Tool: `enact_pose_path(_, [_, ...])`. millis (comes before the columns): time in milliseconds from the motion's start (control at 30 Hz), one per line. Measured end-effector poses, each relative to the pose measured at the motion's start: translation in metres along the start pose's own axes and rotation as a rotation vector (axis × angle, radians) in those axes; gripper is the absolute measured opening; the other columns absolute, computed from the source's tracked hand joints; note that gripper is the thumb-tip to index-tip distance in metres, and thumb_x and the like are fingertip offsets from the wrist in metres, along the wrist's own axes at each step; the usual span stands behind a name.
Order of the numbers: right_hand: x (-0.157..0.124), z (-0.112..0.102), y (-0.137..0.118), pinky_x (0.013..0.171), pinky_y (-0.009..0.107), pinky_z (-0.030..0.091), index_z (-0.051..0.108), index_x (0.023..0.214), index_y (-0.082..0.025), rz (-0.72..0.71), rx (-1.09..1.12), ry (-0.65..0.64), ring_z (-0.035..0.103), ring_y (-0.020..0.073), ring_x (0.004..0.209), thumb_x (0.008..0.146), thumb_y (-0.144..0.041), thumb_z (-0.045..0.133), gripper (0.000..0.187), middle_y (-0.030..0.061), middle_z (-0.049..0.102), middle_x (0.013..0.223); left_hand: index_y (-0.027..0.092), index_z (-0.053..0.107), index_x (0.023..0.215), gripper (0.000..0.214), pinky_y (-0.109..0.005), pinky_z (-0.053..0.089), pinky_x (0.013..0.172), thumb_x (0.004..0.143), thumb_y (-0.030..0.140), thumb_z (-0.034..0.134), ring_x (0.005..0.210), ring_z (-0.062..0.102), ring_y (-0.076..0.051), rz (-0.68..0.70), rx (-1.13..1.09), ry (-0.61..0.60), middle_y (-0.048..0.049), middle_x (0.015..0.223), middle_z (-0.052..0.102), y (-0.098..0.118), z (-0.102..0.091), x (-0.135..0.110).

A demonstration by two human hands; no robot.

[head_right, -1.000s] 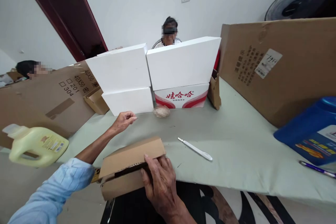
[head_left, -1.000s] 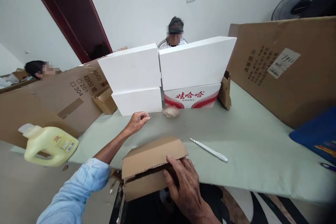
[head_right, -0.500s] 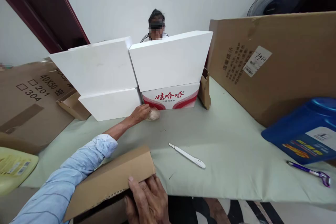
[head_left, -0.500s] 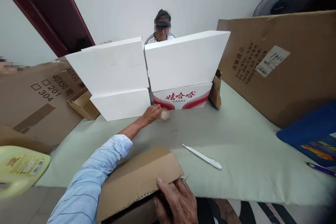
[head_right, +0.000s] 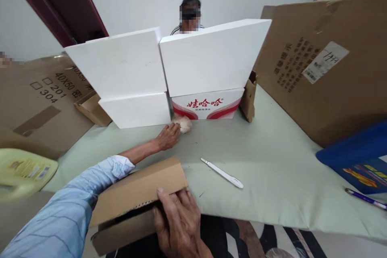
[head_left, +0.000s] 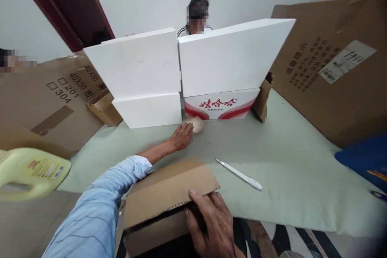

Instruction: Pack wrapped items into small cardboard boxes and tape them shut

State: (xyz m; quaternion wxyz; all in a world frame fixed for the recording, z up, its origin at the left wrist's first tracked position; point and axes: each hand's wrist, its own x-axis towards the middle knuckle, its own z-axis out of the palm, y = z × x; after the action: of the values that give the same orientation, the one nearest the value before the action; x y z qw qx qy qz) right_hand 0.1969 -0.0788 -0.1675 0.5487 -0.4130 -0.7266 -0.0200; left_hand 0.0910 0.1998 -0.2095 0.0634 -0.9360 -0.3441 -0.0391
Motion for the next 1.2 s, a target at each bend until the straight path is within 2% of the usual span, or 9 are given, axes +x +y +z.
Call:
enact_pose_path(100, [-0.001,0.001,0.001,0.087,0.044,0.063,0.054,0.154,-0.019,0.007,-0.068,-0.018,0.073,0.0286,0.102,0.1,-0.011,0.063,0.055,0.0106,0.079,0.107,0.01,0.059,0.139,0.047,-0.048,0.053,0.105,0.095,0.023,0.072,0.132,0.061,-0.036,-0.042,-0.097,-0.025,-0.024,0.147,0.062,-0.01,-0.02,-0.011])
enact_pose_path(233, [-0.002,0.001,0.005,0.096,0.048,0.063,0.046,0.162,-0.021,0.001,-0.134,-0.047,0.073,0.0322,0.116,0.104,-0.018,0.061,0.06,0.0123,0.079,0.121,0.018,0.06,0.143,0.044,-0.042,0.052,0.113,0.1,0.019,0.063,0.14,0.06,-0.028,-0.076,-0.232,0.047,-0.0172,0.153,0.062,-0.037,-0.084,-0.049])
enact_pose_path(400, [0.01,-0.004,0.012,0.103,0.051,0.062,0.038,0.167,-0.023,0.005,-0.12,-0.092,0.073,0.031,0.119,0.107,-0.024,0.059,0.064,0.0125,0.075,0.133,0.021,0.074,0.113,0.019,-0.043,0.057,0.106,0.103,0.021,0.058,0.132,0.065,-0.027,-0.086,-0.64,0.362,-0.0119,0.149,0.066,-0.014,-0.176,-0.171])
enact_pose_path(500, [0.02,-0.004,0.015,0.105,0.051,0.062,0.037,0.168,-0.024,-0.005,-0.094,-0.132,0.073,0.0302,0.119,0.108,-0.026,0.058,0.064,0.0126,0.074,0.135,0.024,0.079,0.095,0.017,-0.051,0.054,0.113,0.101,0.023,0.063,0.136,0.064,-0.03,-0.077,-0.732,0.246,-0.0075,0.156,0.063,0.024,-0.201,-0.241])
enact_pose_path(667, [0.034,0.001,0.019,0.102,0.05,0.062,0.036,0.168,-0.024,0.001,-0.06,-0.176,0.073,0.0302,0.119,0.108,-0.03,0.059,0.065,0.0137,0.074,0.134,0.031,0.079,0.128,0.038,-0.049,0.051,0.119,0.108,0.02,0.049,0.149,0.054,-0.03,-0.118,-0.662,0.135,-0.0087,0.164,0.055,0.057,-0.191,-0.281])
enact_pose_path(833, [0.046,-0.005,0.022,0.107,0.052,0.059,0.047,0.16,-0.024,-0.078,-0.011,-0.238,0.073,0.0286,0.116,0.107,-0.028,0.061,0.055,0.0117,0.076,0.129,0.029,0.065,0.15,0.046,-0.045,0.053,0.116,0.111,0.022,0.042,0.139,0.061,-0.029,-0.176,-0.597,0.199,-0.0118,0.157,0.059,0.047,-0.186,-0.272])
enact_pose_path(967, [0.058,-0.018,0.023,0.09,0.044,0.062,0.065,0.131,-0.023,-0.168,0.004,-0.323,0.071,0.0258,0.101,0.105,-0.023,0.064,0.026,0.0092,0.077,0.112,0.03,0.062,0.152,0.045,-0.042,0.052,0.113,0.109,0.04,0.056,0.134,0.062,-0.029,-0.204,-0.567,0.07,-0.0102,0.154,0.06,0.036,-0.185,-0.267])
enact_pose_path(1100, [0.076,-0.032,0.023,0.088,0.043,0.06,0.065,0.103,-0.023,-0.248,0.003,-0.563,0.068,0.0272,0.11,0.101,-0.022,0.068,0.003,0.0109,0.076,0.121,0.032,0.066,0.148,0.072,-0.04,0.053,0.111,0.085,0.063,0.083,0.137,0.061,-0.034,-0.172,-0.589,-0.046,-0.0097,0.153,0.06,0.021,-0.175,-0.261])
enact_pose_path(1200, [0.089,-0.037,0.025,0.078,0.039,0.059,0.065,0.105,-0.022,-0.307,-0.083,-0.708,0.067,0.0264,0.1,0.093,-0.025,0.081,0.02,0.0086,0.076,0.111,0.03,0.066,0.146,0.094,-0.043,0.051,0.114,0.065,0.065,0.096,0.143,0.057,-0.04,-0.147,-0.571,-0.085,-0.0129,0.159,0.055,0.011,-0.172,-0.257])
